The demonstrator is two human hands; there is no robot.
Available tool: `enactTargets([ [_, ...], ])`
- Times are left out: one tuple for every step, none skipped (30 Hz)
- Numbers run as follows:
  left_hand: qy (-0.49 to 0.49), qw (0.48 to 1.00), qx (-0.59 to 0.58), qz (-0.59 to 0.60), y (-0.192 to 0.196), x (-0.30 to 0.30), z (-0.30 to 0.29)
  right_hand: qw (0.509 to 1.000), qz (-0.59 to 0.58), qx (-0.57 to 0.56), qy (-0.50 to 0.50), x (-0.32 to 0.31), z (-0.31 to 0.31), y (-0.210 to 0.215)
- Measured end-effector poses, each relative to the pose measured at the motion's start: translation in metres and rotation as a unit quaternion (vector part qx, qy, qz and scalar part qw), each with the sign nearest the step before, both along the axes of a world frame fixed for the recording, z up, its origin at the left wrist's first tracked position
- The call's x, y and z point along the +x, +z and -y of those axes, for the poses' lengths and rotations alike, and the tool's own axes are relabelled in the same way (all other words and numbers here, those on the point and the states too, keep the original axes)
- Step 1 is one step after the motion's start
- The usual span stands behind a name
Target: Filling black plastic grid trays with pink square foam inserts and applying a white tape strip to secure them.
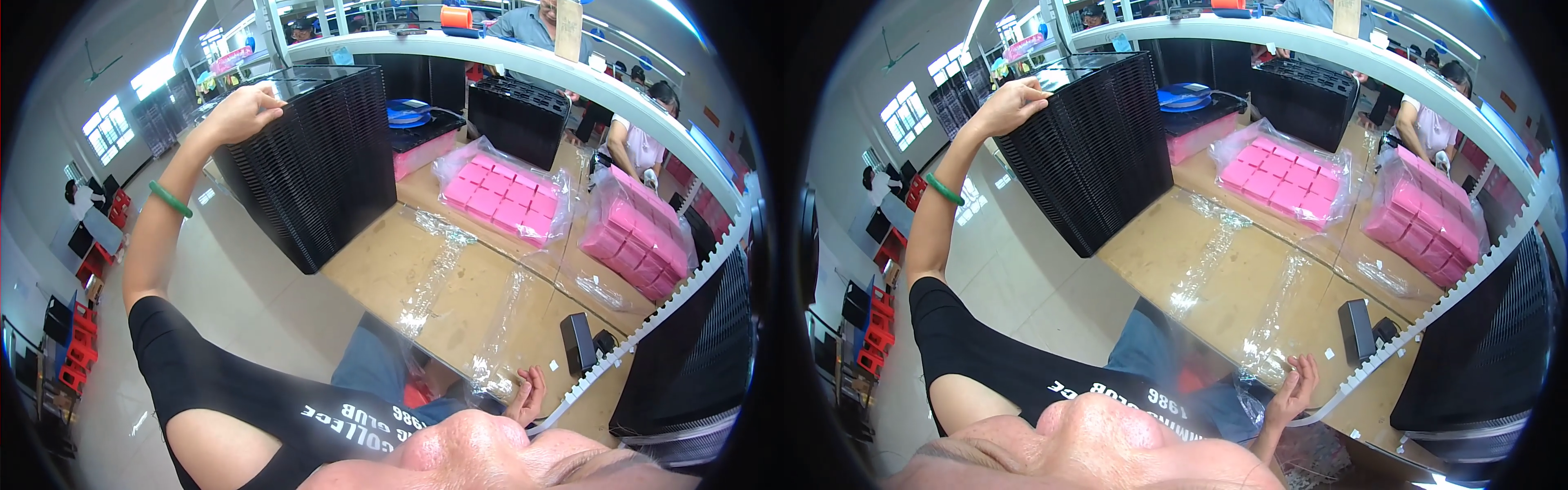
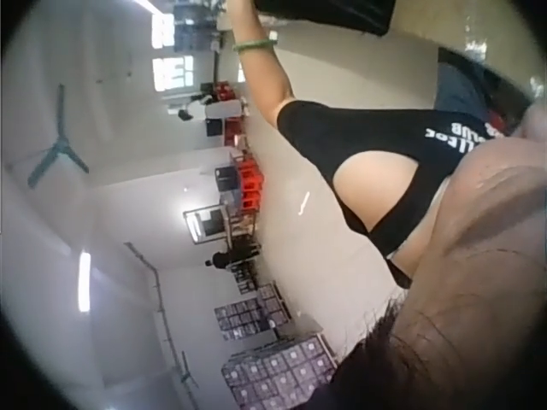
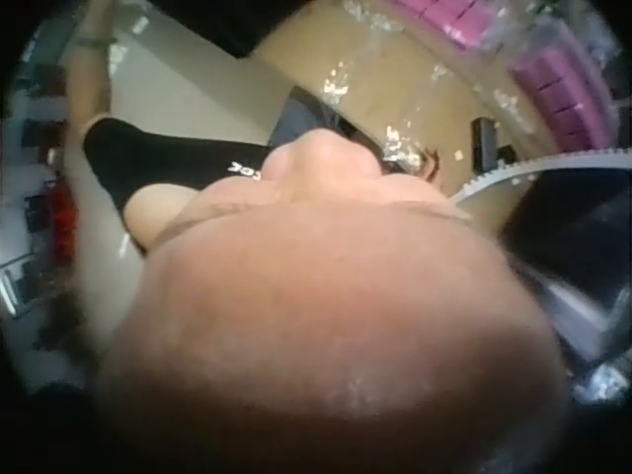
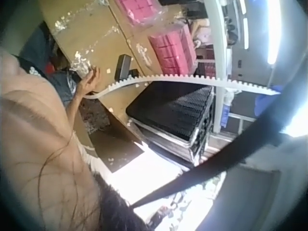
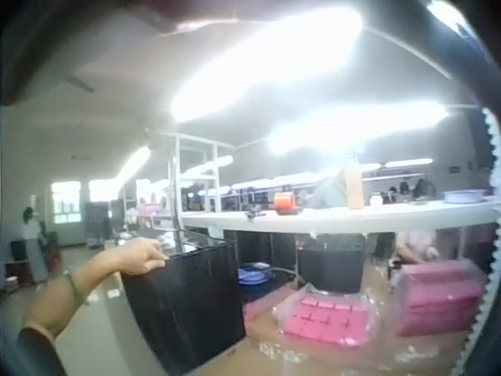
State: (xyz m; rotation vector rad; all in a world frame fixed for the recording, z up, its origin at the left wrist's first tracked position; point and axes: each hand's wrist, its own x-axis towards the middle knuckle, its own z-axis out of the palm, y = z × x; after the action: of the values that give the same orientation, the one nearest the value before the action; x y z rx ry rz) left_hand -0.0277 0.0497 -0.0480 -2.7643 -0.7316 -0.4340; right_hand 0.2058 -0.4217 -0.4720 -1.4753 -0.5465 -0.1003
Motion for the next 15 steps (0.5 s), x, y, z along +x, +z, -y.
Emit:
enactTargets([
  [0.0, 1.0, -0.001, 0.0, -0.001, 0.001, -0.001, 1.0, 0.0, -0.001, 0.0, 0.0, 0.0, -0.001],
  [0.013, 1.0, 0.005, -0.006, -0.003, 0.003, -0.001, 1.0, 0.003, -0.001, 0.0, 0.0, 0.0, -0.002],
  [0.024, 1.0, 0.013, -0.013, -0.002, 0.005, 0.0, 1.0, 0.006, 0.0, -0.002, 0.0, -0.001, -0.003],
  [0.024, 1.0, 0.014, -0.012, -0.003, 0.004, 0.0, 1.0, 0.007, 0.002, -0.003, 0.0, -0.001, -0.002],
  [0.024, 0.999, 0.026, -0.013, -0.005, 0.002, 0.001, 1.0, 0.0, 0.0, -0.002, 0.0, 0.0, 0.001],
  [0.023, 0.999, 0.039, -0.014, -0.005, 0.003, 0.013, 1.0, -0.007, -0.001, -0.002, -0.002, 0.001, 0.004],
  [0.09, 0.995, 0.04, -0.019, -0.009, 0.005, 0.028, 1.0, -0.007, 0.001, -0.003, -0.003, 0.006, 0.006],
  [0.068, 0.987, 0.148, -0.003, -0.023, 0.002, 0.034, 0.999, -0.038, -0.003, 0.016, -0.001, 0.012, 0.009],
  [0.048, 0.967, 0.251, 0.011, -0.038, 0.0, 0.043, 0.997, -0.069, -0.009, 0.036, -0.002, 0.016, 0.02],
  [0.0, 0.96, 0.275, 0.047, -0.052, -0.002, 0.055, 0.992, -0.116, 0.016, 0.037, -0.006, 0.022, 0.033],
  [-0.058, 0.95, 0.295, 0.082, -0.066, 0.008, 0.072, 0.997, -0.058, -0.039, 0.023, -0.007, 0.034, 0.052],
  [-0.101, 0.952, 0.261, 0.122, -0.078, 0.013, 0.093, 0.995, 0.0, -0.094, 0.015, -0.002, 0.047, 0.074],
  [-0.143, 0.951, 0.224, 0.16, -0.086, 0.018, 0.114, 0.992, 0.07, -0.101, -0.004, 0.003, 0.057, 0.102],
  [-0.194, 0.943, 0.187, 0.197, -0.088, 0.02, 0.135, 0.985, 0.136, -0.109, -0.019, 0.008, 0.068, 0.136],
  [-0.239, 0.932, 0.148, 0.231, -0.083, 0.018, 0.156, 0.974, 0.188, -0.122, 0.012, 0.012, 0.083, 0.18],
])
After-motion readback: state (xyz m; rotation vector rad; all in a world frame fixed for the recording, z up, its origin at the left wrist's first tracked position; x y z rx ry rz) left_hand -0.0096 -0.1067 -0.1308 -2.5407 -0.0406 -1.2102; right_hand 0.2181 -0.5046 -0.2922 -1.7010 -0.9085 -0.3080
